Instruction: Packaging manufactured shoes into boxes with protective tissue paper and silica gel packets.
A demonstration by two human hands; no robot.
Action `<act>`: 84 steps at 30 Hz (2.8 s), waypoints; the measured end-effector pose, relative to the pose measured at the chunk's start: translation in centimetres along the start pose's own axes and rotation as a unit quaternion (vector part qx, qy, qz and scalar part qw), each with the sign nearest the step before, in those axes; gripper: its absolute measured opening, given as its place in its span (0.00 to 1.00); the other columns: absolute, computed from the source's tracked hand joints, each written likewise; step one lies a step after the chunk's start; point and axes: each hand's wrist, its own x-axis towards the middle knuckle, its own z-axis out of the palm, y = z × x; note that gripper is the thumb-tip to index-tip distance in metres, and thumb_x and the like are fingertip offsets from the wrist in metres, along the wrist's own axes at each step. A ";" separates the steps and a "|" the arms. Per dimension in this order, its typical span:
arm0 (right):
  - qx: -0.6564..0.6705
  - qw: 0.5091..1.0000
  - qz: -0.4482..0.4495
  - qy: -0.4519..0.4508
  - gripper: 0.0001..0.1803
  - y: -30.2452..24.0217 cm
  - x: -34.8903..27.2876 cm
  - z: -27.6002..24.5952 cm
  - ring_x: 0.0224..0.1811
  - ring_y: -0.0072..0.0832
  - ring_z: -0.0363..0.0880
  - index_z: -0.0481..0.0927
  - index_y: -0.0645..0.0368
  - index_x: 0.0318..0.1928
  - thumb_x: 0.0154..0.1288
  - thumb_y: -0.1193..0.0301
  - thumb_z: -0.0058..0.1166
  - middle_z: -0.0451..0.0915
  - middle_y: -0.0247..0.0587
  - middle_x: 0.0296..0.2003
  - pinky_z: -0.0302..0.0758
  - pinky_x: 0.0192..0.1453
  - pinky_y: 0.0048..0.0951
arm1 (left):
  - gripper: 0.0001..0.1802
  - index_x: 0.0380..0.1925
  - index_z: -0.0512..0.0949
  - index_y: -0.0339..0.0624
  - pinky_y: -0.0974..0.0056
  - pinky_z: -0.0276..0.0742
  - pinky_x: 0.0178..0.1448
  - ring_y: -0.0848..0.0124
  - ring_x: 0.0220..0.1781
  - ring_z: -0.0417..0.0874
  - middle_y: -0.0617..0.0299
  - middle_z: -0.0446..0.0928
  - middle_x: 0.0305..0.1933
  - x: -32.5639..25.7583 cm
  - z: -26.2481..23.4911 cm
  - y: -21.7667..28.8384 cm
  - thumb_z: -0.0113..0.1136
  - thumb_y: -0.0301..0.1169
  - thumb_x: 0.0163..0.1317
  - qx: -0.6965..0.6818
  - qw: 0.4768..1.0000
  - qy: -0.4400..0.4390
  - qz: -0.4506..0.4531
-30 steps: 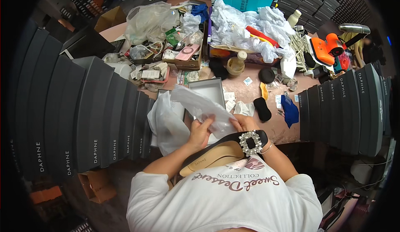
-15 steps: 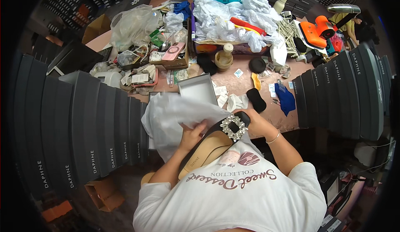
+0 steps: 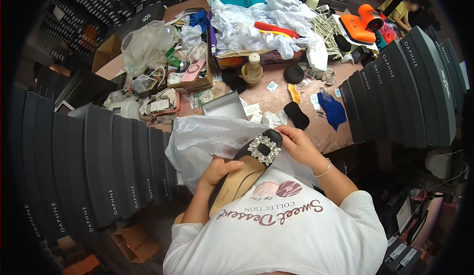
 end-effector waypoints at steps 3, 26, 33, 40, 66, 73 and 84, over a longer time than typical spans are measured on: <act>0.021 0.999 0.029 -0.007 0.11 -0.5 -0.4 -0.2 0.33 0.13 0.67 0.75 0.67 0.45 0.70 0.75 0.41 0.74 0.26 0.31 0.68 0.39 0.17 | 0.29 0.54 0.72 0.31 0.65 0.70 0.56 0.69 0.53 0.74 0.54 0.75 0.53 -0.1 -0.3 0.1 0.66 0.32 0.52 0.058 0.998 0.007 0.019; -0.389 0.834 -0.332 -0.207 0.40 -8.7 2.4 0.8 0.68 0.41 0.58 0.68 0.41 0.63 0.46 0.77 0.62 0.68 0.40 0.58 0.51 0.71 0.53 | 0.36 0.69 0.55 0.40 0.63 0.68 0.66 0.70 0.65 0.69 0.56 0.65 0.67 3.9 -2.8 3.0 0.56 0.21 0.60 -0.166 0.978 -0.123 0.022; -0.548 0.701 -0.440 -0.119 0.22 -6.6 4.2 3.7 0.40 0.27 0.72 0.75 0.49 0.53 0.55 0.72 0.51 0.71 0.30 0.30 0.64 0.56 0.40 | 0.36 0.68 0.58 0.41 0.68 0.65 0.66 0.71 0.63 0.70 0.56 0.65 0.66 2.9 -3.3 3.9 0.53 0.17 0.58 0.182 0.965 -0.075 0.175; -0.592 0.720 -0.359 -0.053 0.15 -3.0 5.1 6.5 0.33 0.29 0.73 0.78 0.62 0.42 0.54 0.71 0.50 0.72 0.34 0.29 0.64 0.39 0.32 | 0.38 0.68 0.55 0.35 0.67 0.68 0.63 0.71 0.59 0.73 0.55 0.70 0.59 4.4 -2.3 2.3 0.50 0.18 0.53 -0.027 0.994 0.010 0.104; -0.170 0.980 -0.002 -0.104 0.10 -1.1 12.8 -2.1 0.28 0.18 0.72 0.78 0.65 0.38 0.64 0.69 0.55 0.76 0.32 0.26 0.70 0.32 0.25 | 0.31 0.61 0.67 0.35 0.69 0.71 0.55 0.74 0.51 0.77 0.62 0.76 0.52 8.6 -5.4 -1.1 0.52 0.14 0.53 0.013 0.970 0.152 0.187; -0.347 0.919 -0.178 0.054 0.10 4.5 13.7 7.3 0.28 0.46 0.80 0.74 0.65 0.33 0.59 0.68 0.51 0.77 0.54 0.26 0.74 0.31 0.45 | 0.29 0.61 0.68 0.44 0.69 0.75 0.45 0.74 0.45 0.78 0.64 0.76 0.48 13.6 -1.9 -6.8 0.52 0.16 0.57 -0.053 0.957 0.255 0.126; -0.526 0.812 -0.252 -0.013 0.05 4.4 6.9 9.6 0.27 0.37 0.78 0.74 0.58 0.34 0.56 0.72 0.50 0.76 0.42 0.29 0.72 0.33 0.35 | 0.27 0.56 0.66 0.37 0.65 0.71 0.57 0.72 0.50 0.76 0.60 0.75 0.50 12.3 -3.5 -1.9 0.61 0.38 0.62 0.064 0.991 0.045 0.111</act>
